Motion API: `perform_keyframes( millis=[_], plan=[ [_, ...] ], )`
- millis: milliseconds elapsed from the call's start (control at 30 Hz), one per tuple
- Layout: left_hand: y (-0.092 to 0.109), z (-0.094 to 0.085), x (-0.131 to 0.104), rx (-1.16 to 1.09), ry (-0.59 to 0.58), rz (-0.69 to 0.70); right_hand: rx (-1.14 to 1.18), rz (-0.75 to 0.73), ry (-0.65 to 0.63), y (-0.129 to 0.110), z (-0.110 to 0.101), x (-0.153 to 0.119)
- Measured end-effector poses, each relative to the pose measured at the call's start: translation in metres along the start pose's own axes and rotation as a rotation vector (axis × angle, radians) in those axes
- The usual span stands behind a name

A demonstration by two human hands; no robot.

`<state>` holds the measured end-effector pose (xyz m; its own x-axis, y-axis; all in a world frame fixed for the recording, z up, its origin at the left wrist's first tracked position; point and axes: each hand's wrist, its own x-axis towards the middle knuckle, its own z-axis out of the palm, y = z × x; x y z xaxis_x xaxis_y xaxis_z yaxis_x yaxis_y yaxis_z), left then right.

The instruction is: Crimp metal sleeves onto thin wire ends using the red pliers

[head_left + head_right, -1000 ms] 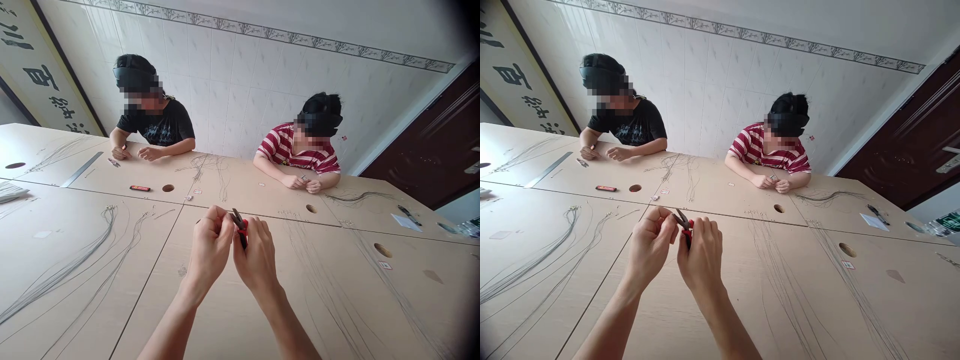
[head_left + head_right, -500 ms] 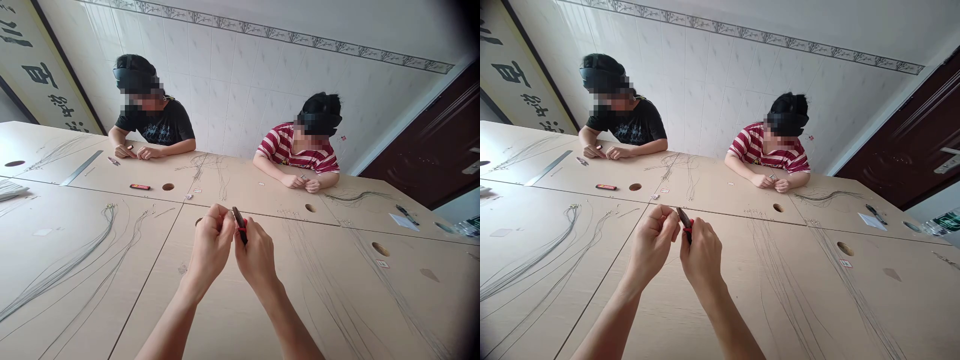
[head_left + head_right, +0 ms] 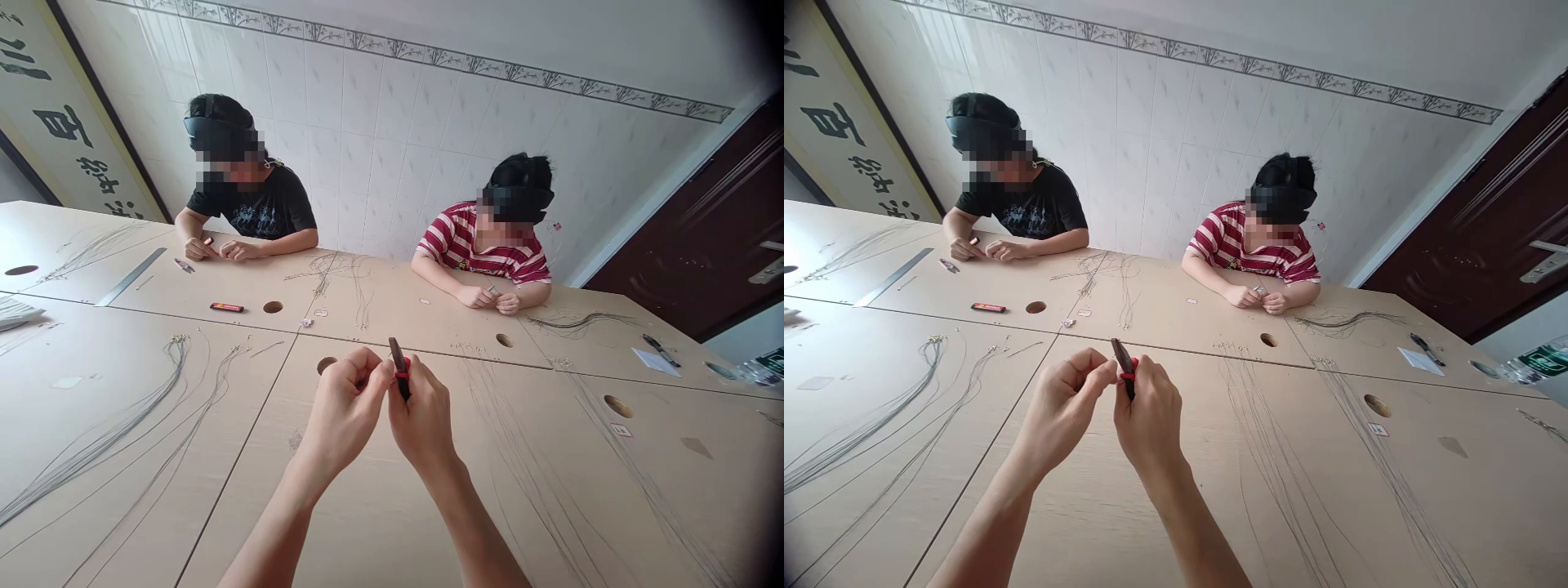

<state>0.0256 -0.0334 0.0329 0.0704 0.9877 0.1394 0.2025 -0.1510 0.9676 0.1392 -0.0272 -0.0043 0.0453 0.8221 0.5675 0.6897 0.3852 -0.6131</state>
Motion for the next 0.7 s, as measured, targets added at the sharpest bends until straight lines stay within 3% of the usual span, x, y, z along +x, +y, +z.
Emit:
perform_keyframes(
  millis=[400, 700],
  plan=[
    [-0.001, 0.002, -0.008, -0.082, -0.115, -0.092, 0.037, 0.029, -0.042, 0.007, -0.003, -0.006],
    [-0.017, 0.009, -0.01, -0.09, 0.049, 0.095, 0.006, 0.008, -0.04, 0.007, -0.001, -0.01]
  ],
)
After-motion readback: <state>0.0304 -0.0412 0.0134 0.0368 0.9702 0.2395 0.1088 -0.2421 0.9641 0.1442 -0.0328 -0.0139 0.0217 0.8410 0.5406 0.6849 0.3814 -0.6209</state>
